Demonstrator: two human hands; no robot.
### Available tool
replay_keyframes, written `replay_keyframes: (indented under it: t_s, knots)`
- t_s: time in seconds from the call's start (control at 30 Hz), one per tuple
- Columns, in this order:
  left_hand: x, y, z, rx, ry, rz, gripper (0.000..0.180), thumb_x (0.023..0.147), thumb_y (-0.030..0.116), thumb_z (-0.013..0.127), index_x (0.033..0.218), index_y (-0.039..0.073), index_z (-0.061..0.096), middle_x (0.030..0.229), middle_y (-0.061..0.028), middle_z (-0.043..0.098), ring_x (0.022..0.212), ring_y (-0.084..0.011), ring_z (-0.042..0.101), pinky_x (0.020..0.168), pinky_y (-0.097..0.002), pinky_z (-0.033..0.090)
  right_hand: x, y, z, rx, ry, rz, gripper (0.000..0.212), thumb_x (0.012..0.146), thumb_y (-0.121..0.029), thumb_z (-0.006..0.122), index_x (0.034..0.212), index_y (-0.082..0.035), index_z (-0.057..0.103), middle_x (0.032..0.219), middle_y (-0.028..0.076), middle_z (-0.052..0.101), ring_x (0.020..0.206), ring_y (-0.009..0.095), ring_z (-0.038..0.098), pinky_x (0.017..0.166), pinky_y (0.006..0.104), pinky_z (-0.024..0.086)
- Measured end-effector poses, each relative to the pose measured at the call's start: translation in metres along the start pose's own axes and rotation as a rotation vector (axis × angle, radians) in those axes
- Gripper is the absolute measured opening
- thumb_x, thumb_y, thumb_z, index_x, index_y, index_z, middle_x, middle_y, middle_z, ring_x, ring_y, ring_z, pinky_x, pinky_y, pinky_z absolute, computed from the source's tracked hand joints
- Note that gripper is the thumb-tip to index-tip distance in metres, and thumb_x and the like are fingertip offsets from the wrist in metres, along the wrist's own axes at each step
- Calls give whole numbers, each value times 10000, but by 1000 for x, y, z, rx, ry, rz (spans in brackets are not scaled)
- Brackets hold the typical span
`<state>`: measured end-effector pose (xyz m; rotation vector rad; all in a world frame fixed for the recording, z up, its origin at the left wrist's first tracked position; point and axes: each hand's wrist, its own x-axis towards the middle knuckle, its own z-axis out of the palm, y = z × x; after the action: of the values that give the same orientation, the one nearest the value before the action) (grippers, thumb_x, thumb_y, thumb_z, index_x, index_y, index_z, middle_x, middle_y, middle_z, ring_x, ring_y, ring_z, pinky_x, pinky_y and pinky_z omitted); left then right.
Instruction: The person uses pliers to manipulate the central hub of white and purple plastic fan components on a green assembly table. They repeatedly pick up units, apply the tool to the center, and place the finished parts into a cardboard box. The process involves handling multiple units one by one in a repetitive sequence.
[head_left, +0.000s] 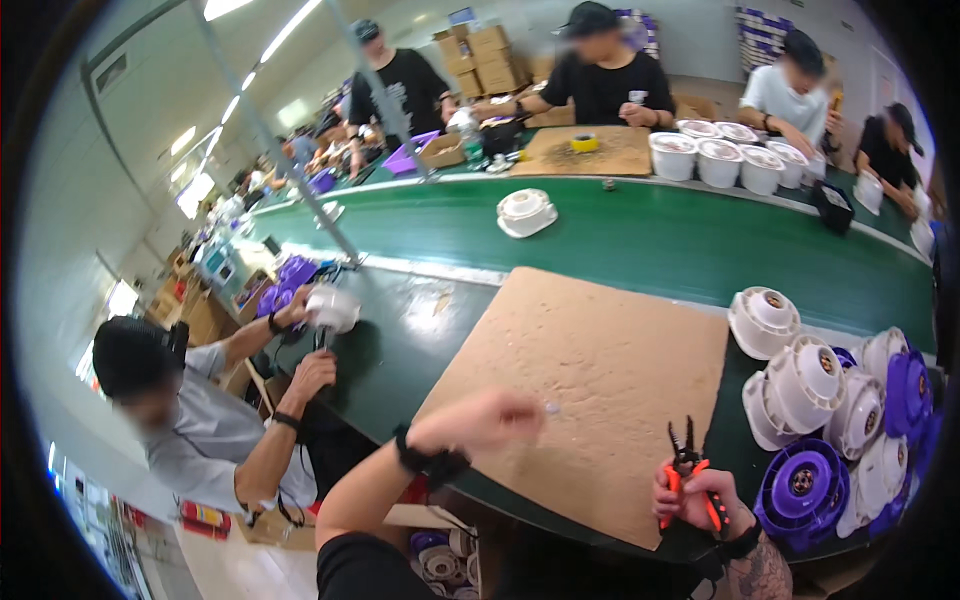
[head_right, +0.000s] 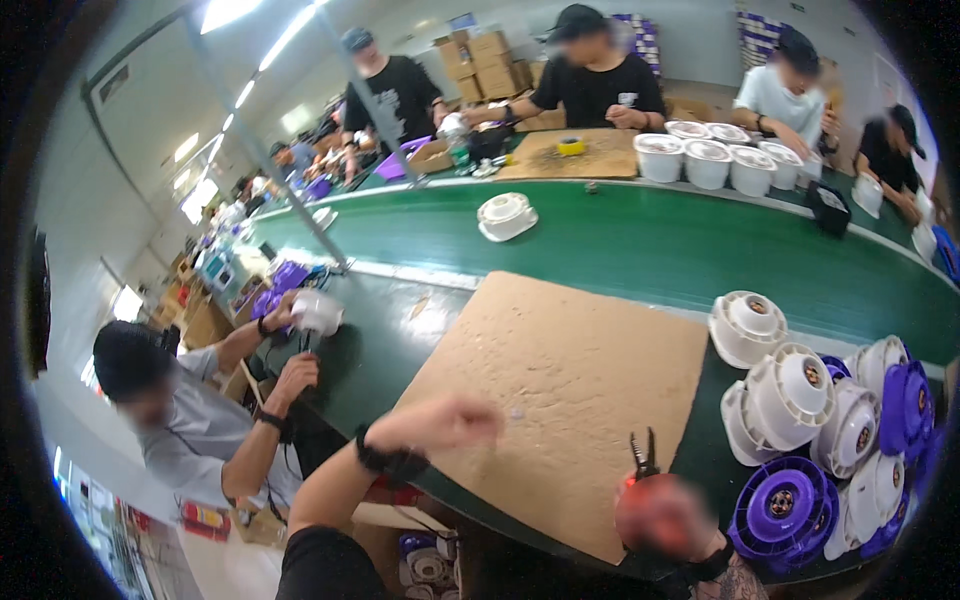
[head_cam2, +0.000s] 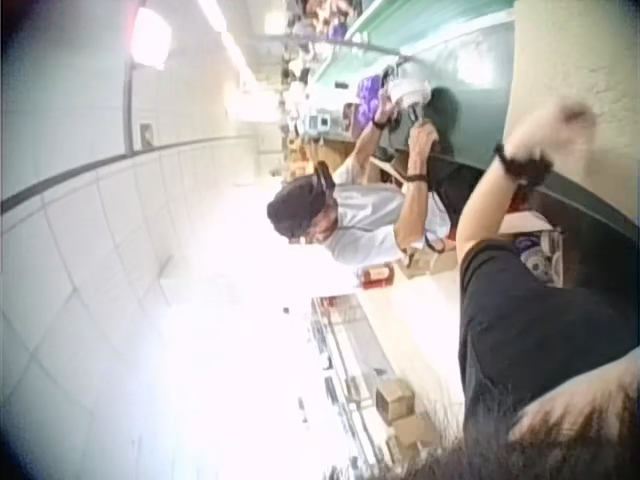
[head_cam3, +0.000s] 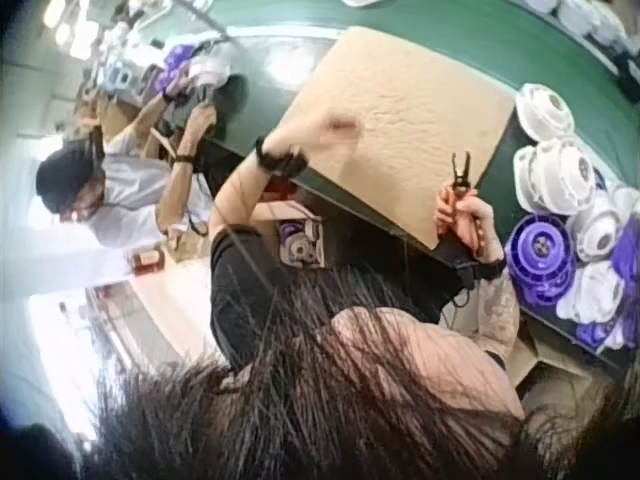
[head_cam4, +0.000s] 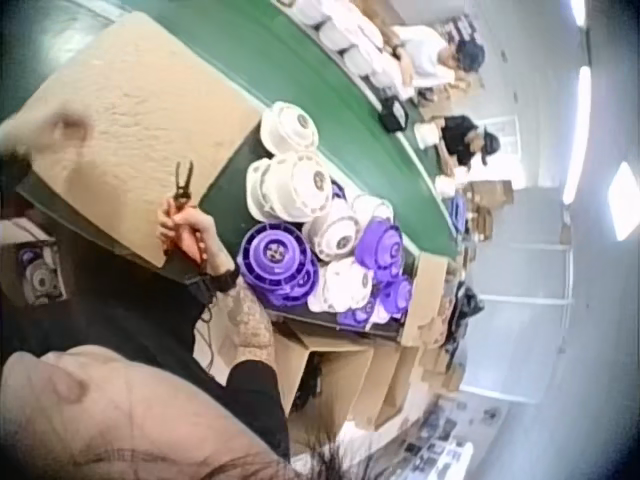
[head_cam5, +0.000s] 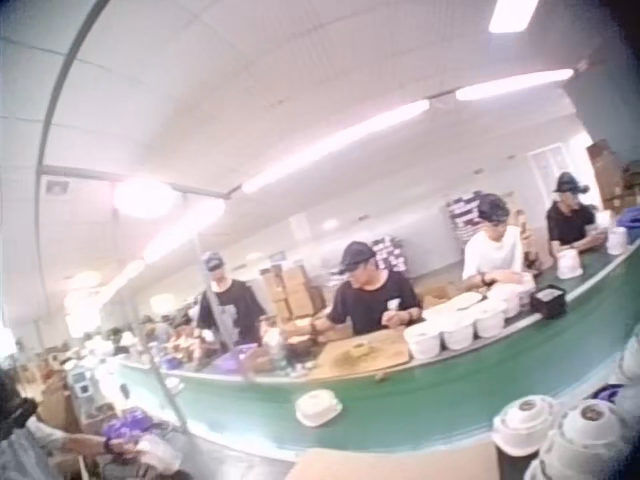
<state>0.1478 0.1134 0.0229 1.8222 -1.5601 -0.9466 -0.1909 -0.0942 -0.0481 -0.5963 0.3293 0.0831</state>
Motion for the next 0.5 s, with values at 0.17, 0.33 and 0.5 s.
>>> replay_keyframes:
  t_s: [0.17,0.33,0.5]
  knots:
    - [-204,-75,137,-697,-576,-496,245,1006,153,610,1149,-20,709,1055,-99,759,987,-183,717,862,-326,565,6,9,-2,-6,-37,-38,449,664,-279,639,1024,-20,566,749,83,489,662,215,460,697,402,405]
    - [-370,-262,379,-9,-26,-1121,343,891,333,639,1050,49,747,1081,-176,753,983,-363,712,833,-443,566,3,12,-53,-10,-8,12,435,785,-404,652,1064,-82,563,757,54,449,617,209,416,636,425,370]
    - [-416,-288,601,-714,-52,-1281,390,986,333,584,1243,72,720,1171,-212,715,991,-348,714,812,-493,570,12,-2,-39,-97,-170,50,526,836,-420,718,1103,-84,413,737,31,378,592,181,369,591,382,328]
